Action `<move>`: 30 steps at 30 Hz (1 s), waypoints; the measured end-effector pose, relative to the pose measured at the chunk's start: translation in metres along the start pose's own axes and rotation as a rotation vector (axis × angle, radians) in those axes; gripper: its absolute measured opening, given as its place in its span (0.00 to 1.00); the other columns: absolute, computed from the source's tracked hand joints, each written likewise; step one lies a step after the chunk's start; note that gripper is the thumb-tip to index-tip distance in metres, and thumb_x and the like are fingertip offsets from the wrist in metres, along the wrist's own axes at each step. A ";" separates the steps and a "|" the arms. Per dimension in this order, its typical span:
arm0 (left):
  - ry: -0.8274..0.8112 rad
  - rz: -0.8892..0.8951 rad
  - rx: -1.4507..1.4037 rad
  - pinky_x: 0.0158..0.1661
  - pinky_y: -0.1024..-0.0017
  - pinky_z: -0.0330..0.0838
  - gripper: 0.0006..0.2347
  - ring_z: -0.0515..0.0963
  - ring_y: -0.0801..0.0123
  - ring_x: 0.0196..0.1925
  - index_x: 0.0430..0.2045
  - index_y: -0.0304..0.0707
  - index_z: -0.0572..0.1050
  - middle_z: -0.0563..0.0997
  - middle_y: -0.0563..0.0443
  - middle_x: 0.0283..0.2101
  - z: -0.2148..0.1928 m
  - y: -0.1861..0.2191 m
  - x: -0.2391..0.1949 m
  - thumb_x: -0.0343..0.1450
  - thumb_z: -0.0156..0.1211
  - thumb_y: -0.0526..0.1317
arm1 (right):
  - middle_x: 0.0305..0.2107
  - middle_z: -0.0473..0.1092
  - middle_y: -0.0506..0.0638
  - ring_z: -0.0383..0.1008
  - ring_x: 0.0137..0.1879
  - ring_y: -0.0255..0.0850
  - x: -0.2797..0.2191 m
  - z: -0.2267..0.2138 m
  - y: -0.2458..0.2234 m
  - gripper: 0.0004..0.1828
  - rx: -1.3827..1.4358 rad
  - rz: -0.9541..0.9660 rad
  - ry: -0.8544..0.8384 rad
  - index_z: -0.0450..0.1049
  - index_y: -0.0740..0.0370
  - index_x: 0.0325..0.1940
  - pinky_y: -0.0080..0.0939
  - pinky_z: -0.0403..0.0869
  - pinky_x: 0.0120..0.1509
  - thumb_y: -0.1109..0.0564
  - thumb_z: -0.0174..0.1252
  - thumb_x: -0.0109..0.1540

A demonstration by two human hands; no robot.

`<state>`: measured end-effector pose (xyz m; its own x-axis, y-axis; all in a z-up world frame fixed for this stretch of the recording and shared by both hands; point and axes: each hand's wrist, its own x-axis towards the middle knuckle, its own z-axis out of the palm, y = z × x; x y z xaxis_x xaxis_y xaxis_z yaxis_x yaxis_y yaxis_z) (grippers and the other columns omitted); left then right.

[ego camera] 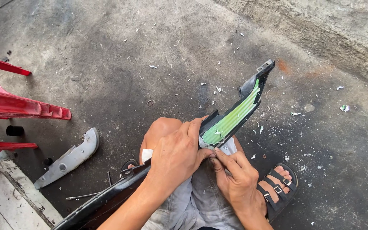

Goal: The person sits on the ground and uses a utility knife to scrape green paint off a black plastic car part. They hold the part on their lap and carefully remove the paint layer with the blade.

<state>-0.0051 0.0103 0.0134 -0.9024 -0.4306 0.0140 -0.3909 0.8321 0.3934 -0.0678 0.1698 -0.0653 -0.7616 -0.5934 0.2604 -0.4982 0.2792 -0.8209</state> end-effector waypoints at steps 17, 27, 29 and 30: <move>-0.036 0.094 0.149 0.28 0.65 0.74 0.50 0.80 0.55 0.31 0.60 0.17 0.65 0.76 0.38 0.41 0.015 -0.027 -0.002 0.57 0.73 0.66 | 0.21 0.67 0.45 0.60 0.23 0.31 -0.005 -0.008 0.026 0.14 0.130 0.096 -0.003 0.83 0.61 0.46 0.31 0.58 0.25 0.59 0.68 0.56; -0.044 0.090 0.053 0.29 0.65 0.75 0.41 0.82 0.54 0.31 0.61 0.21 0.66 0.79 0.39 0.40 0.005 -0.023 -0.003 0.60 0.74 0.55 | 0.18 0.64 0.42 0.62 0.20 0.34 0.024 -0.014 0.008 0.14 0.029 -0.197 -0.156 0.83 0.57 0.43 0.48 0.73 0.70 0.61 0.69 0.53; -0.032 0.036 0.017 0.30 0.63 0.76 0.38 0.83 0.52 0.31 0.59 0.25 0.68 0.81 0.39 0.40 0.009 -0.023 -0.003 0.59 0.74 0.52 | 0.18 0.64 0.43 0.63 0.20 0.34 0.023 -0.014 0.007 0.13 -0.030 -0.193 -0.135 0.84 0.57 0.42 0.43 0.75 0.66 0.60 0.69 0.53; -0.034 0.034 0.017 0.30 0.63 0.76 0.38 0.83 0.52 0.31 0.59 0.25 0.68 0.81 0.39 0.40 0.009 -0.021 -0.003 0.59 0.74 0.52 | 0.18 0.64 0.43 0.63 0.20 0.34 0.024 -0.014 0.005 0.13 -0.029 -0.192 -0.137 0.84 0.57 0.42 0.43 0.75 0.66 0.60 0.69 0.53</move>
<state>0.0042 -0.0030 -0.0037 -0.9207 -0.3903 -0.0042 -0.3628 0.8519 0.3777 -0.0947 0.1678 -0.0563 -0.5889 -0.7343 0.3376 -0.6418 0.1711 -0.7475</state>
